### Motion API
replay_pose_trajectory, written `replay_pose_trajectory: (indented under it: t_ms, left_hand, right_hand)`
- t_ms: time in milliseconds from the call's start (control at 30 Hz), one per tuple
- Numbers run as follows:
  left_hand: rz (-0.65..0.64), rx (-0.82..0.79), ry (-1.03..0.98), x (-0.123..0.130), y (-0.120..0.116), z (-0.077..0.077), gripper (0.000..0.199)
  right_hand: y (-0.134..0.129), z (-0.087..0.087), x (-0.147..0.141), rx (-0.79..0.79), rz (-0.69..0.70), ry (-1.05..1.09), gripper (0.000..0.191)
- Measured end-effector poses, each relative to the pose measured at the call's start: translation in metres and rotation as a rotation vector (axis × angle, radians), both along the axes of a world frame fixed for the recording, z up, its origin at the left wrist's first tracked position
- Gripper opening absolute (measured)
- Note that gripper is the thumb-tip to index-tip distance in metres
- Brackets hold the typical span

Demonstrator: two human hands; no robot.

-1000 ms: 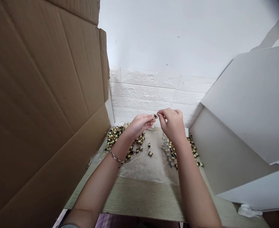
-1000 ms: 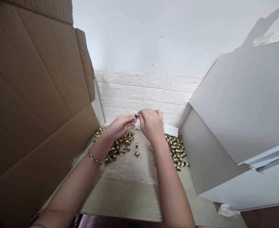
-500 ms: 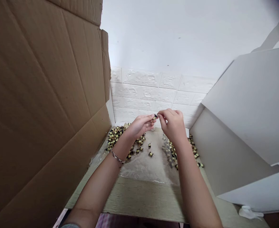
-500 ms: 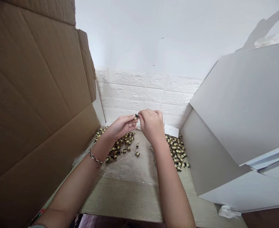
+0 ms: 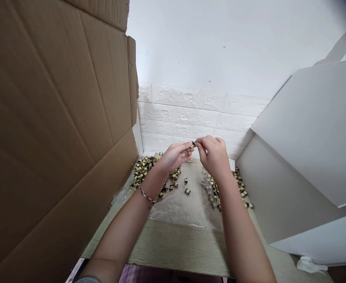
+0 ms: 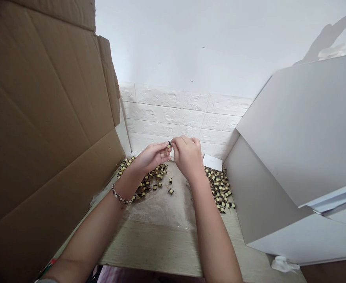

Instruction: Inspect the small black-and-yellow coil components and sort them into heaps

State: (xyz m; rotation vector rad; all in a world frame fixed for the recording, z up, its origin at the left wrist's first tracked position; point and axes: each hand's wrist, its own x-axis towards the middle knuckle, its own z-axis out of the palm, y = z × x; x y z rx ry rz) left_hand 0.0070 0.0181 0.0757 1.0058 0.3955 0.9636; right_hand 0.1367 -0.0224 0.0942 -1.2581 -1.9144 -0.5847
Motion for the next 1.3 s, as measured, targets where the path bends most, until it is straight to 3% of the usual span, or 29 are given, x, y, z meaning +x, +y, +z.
replay_pose_trajectory:
  t_ms: [133,400,667,1167,1300]
  left_hand:
    - [0.005,0.008,-0.035,0.000,-0.007,0.005,0.014]
    - [-0.284,-0.175,-0.224,-0.001,-0.033,0.021,0.017]
    - [-0.300,-0.195,-0.237,0.001,-0.050,0.030,0.019]
    - [-0.067,0.053,-0.217,0.010,-0.053,0.025,0.014]
    - [0.115,0.208,-0.204,0.014,-0.050,0.024,0.014]
  right_hand:
    - [-0.004,0.002,-0.003,0.048,0.065,0.057,0.011]
    - [-0.033,0.019,-0.008,0.161,0.061,0.167,0.009]
    - [-0.050,0.026,-0.008,0.208,0.039,0.170,0.008]
    - [-0.052,0.027,-0.008,0.219,0.016,0.053,0.011]
    - [-0.053,0.027,-0.007,0.209,0.032,0.104,0.009]
